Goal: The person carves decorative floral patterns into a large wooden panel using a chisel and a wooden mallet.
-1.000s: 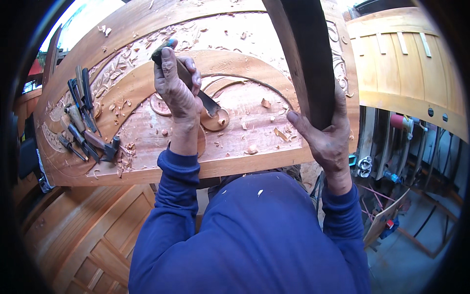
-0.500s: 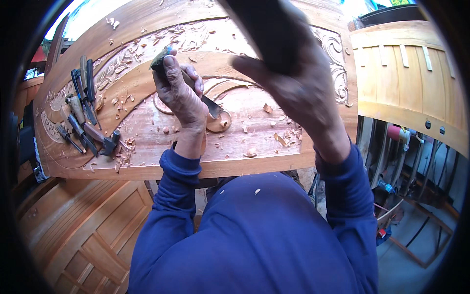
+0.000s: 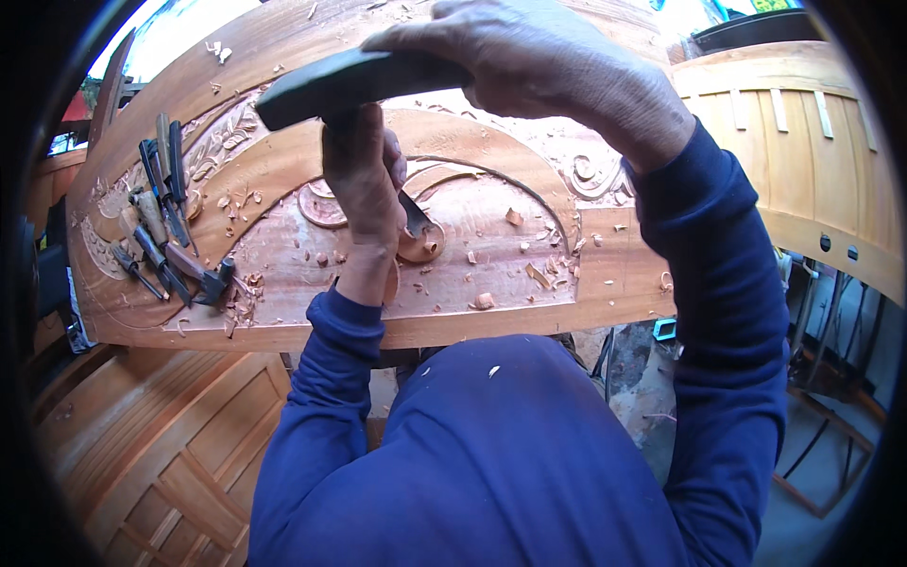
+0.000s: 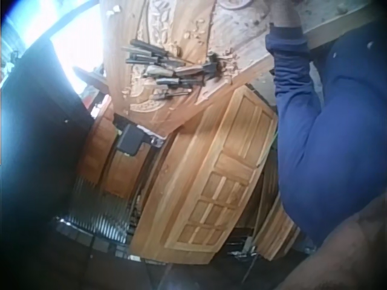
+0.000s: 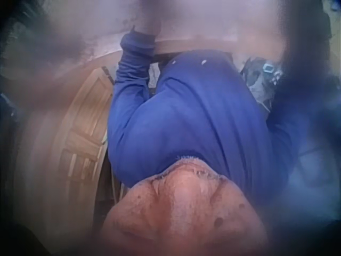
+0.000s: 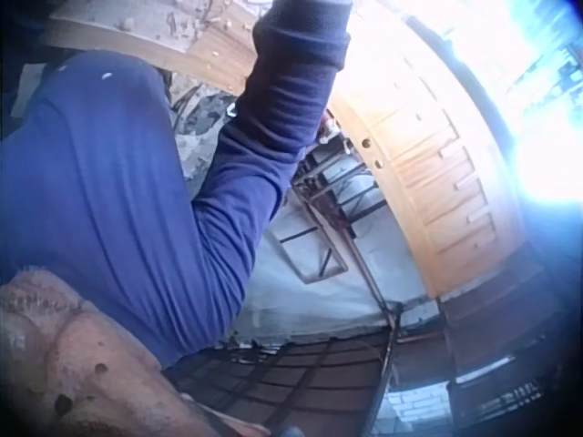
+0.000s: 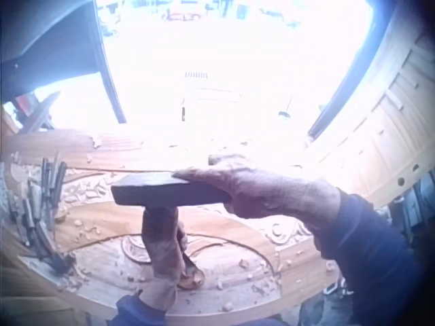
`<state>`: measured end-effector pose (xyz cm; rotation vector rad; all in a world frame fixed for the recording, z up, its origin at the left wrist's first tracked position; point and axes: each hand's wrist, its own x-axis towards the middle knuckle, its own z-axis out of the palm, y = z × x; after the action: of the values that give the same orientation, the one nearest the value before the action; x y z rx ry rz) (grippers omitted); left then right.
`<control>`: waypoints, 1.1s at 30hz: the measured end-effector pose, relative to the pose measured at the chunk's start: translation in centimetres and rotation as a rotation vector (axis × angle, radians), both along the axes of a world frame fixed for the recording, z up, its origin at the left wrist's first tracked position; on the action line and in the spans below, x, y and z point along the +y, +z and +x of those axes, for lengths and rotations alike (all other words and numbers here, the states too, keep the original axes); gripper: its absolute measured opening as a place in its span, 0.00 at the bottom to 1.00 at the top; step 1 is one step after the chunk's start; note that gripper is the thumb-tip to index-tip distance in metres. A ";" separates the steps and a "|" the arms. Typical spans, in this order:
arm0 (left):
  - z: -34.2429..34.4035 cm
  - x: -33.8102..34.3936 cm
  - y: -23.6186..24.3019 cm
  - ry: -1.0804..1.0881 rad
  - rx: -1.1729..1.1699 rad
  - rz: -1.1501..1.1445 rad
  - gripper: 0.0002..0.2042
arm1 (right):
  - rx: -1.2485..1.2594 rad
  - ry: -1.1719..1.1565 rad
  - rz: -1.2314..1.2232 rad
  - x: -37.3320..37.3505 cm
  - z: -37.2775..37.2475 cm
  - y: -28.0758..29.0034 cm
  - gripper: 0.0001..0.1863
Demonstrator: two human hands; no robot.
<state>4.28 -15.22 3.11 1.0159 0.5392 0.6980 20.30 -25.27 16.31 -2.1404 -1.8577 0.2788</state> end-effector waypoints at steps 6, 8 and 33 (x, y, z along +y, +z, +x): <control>0.4 0.2 0.3 -0.088 -0.029 -0.049 0.09 | 0.235 -0.482 0.056 -2.6 1.7 -1.8 0.37; 0.6 0.2 0.3 -0.154 -0.032 -0.073 0.10 | 0.287 -0.524 0.122 -2.6 0.8 -3.4 0.35; 2.3 -0.4 -0.1 -0.598 0.088 -0.089 0.15 | 0.286 -0.597 0.082 -10.0 0.8 -4.4 0.40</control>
<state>6.55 -15.65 2.97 1.0573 0.3114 0.0987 21.07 -35.27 11.93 -2.3299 -1.0030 0.3390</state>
